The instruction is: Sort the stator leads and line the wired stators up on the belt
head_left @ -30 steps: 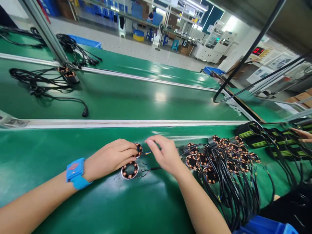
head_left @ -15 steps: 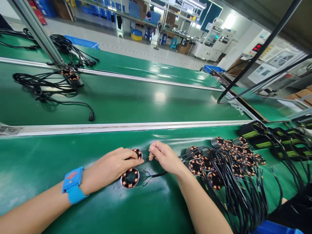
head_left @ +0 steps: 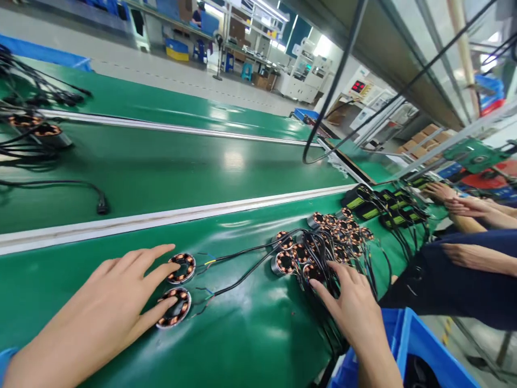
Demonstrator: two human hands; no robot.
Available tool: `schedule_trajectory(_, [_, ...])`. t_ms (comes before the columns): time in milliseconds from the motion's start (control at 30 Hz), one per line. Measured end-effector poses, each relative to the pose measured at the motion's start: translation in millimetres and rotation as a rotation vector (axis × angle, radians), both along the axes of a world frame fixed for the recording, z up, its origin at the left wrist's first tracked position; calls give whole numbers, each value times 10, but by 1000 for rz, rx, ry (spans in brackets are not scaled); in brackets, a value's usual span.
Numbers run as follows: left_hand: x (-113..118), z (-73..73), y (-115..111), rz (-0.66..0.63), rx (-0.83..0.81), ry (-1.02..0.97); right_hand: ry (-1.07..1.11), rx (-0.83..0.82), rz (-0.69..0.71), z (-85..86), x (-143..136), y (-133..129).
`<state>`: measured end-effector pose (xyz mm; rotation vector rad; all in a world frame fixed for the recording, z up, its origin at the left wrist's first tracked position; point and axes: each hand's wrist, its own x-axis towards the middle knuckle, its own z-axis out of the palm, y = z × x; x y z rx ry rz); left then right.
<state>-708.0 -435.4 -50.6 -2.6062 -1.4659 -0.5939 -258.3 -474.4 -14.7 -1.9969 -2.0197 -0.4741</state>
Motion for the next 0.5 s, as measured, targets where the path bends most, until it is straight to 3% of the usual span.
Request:
schedule_trajectory(133, [135, 19, 137, -48, 2, 135, -31, -24, -131, -134, 63, -3])
schedule_trajectory(333, [298, 127, 329, -29, -187, 280, 126, -144, -243, -162, 100, 177])
schedule_trajectory(433, [344, 249, 371, -1, -279, 307, 213, -103, -247, -106, 106, 152])
schedule_trajectory(500, [378, 342, 393, 25, -312, 332, 275, -30, -203, 5, 122, 5])
